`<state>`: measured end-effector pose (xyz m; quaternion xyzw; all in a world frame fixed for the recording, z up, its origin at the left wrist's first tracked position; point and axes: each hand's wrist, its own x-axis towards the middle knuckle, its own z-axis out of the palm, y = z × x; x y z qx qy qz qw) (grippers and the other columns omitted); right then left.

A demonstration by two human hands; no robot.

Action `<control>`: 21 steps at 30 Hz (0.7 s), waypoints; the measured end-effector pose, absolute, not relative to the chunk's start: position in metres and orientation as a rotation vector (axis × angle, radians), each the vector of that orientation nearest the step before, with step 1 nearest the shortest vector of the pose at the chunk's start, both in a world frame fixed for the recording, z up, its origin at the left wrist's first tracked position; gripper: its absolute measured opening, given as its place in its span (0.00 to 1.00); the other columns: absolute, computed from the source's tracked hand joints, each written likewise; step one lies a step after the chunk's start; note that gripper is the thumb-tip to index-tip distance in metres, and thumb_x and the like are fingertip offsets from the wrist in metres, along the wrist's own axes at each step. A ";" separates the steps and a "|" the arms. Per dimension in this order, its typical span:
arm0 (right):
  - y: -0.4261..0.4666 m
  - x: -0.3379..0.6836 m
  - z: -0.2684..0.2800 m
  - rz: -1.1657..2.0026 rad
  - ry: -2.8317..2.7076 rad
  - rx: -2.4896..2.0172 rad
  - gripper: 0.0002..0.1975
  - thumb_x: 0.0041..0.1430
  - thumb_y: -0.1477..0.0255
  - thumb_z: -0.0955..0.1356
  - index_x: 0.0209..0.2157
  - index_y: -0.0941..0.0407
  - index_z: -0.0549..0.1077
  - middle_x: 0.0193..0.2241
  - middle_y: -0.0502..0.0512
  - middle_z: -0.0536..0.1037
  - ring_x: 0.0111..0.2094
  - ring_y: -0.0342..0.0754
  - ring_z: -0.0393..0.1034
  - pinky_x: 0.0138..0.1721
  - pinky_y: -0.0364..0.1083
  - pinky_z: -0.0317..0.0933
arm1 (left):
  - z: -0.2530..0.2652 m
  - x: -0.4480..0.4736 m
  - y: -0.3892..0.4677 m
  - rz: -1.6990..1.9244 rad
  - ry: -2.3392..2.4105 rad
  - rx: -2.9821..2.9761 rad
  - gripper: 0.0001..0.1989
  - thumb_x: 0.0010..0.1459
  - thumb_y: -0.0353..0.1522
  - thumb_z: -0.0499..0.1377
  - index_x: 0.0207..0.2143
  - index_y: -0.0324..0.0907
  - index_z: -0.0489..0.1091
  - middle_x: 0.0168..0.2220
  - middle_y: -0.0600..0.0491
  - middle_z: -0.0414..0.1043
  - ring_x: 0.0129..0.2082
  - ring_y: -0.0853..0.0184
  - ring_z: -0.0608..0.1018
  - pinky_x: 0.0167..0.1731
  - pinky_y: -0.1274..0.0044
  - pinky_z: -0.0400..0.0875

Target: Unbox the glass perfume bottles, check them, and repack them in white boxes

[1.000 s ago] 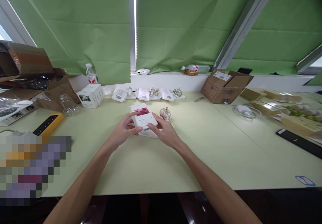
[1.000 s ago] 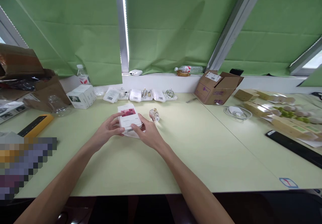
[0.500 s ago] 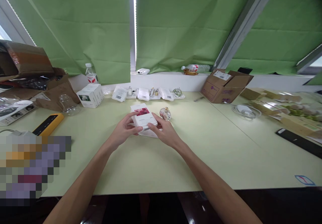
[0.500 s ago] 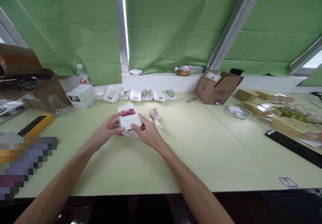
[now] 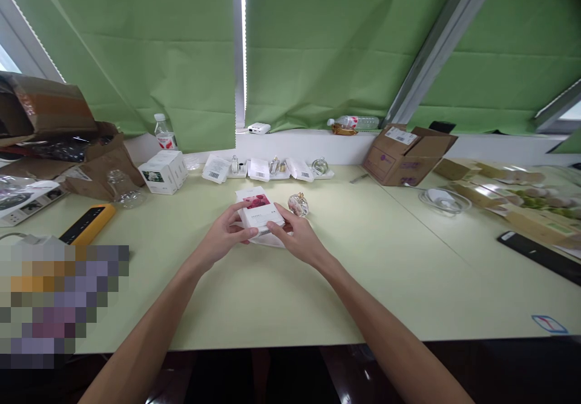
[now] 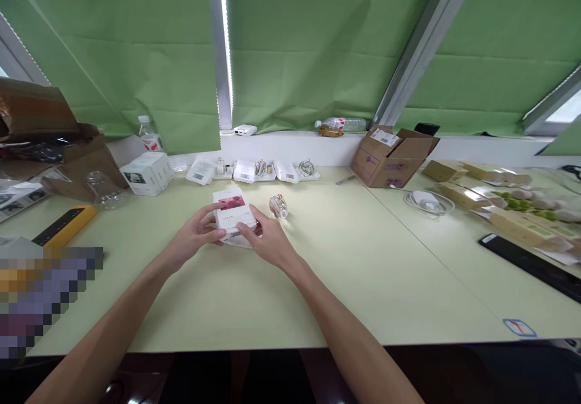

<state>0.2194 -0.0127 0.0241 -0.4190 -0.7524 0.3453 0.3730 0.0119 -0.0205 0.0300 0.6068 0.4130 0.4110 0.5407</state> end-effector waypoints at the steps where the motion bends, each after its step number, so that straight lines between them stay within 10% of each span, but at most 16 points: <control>1: -0.012 0.219 0.024 0.878 -1.930 -1.078 0.23 0.62 0.57 0.61 0.55 0.52 0.64 0.38 0.53 0.76 0.31 0.47 0.69 0.31 0.45 0.63 | 0.030 0.012 -0.020 0.974 0.981 1.442 0.32 0.52 0.40 0.63 0.59 0.52 0.58 0.52 0.47 0.68 0.47 0.58 0.73 0.42 0.65 0.72; 21: -0.012 0.221 0.022 0.868 -1.939 -1.091 0.22 0.62 0.57 0.61 0.53 0.53 0.64 0.36 0.53 0.76 0.32 0.48 0.70 0.34 0.46 0.64 | 0.027 0.012 -0.019 0.977 0.985 1.455 0.33 0.51 0.40 0.63 0.59 0.52 0.57 0.51 0.47 0.68 0.47 0.56 0.74 0.41 0.64 0.73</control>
